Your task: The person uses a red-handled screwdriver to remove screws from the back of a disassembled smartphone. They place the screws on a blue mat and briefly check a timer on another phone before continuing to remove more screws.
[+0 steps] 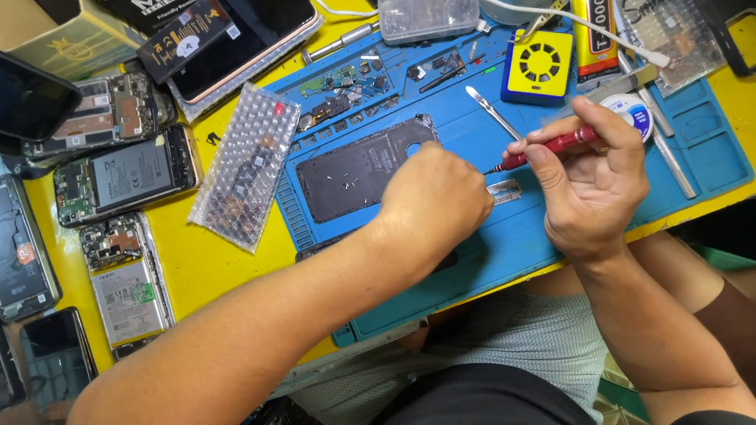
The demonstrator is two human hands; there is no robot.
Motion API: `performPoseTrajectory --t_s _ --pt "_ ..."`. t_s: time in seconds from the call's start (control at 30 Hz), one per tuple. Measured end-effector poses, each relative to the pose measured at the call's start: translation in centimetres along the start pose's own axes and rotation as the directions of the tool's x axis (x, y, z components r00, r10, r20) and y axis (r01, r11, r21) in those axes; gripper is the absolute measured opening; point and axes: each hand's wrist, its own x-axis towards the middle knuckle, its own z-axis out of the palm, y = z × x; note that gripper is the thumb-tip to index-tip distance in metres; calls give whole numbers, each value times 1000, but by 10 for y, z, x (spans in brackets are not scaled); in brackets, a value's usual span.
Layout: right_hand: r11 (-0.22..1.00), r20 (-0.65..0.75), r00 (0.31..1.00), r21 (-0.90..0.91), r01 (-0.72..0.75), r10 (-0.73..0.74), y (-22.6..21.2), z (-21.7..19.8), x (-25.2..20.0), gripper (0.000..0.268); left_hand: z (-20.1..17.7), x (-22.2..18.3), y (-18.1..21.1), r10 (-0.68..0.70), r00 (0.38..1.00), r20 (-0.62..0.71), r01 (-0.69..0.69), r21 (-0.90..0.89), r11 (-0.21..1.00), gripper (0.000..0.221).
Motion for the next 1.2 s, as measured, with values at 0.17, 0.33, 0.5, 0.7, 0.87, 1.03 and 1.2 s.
performPoseTrajectory --t_s 0.17,0.33,0.5,0.7,0.87,1.03,1.2 --pt "1000 -9 1000 -4 -8 8 -1 1 0 46 12 -25 -27 -49 980 -192 34 -84 996 22" --pt "998 12 1000 -54 21 -20 0 2 -1 47 36 -72 -76 -270 856 -441 244 -116 963 12" --pt "999 56 998 -35 35 -33 8 2 -3 48 47 -93 -82 -361 864 -350 264 -295 918 12" --pt "1000 129 992 8 -6 5 6 2 -9 52 30 -118 -23 -372 904 -211 247 -453 857 55" --pt "997 327 944 81 14 -40 0 13 -7 52 41 -125 6 -357 868 -345 300 -209 931 85" --pt "972 528 849 -182 148 -30 -13 18 29 57 40 -114 -8 -357 923 -144 192 -631 752 90" --pt "898 611 777 -415 147 155 -13 29 54 42 20 -125 -32 -379 925 2 189 -868 458 48"
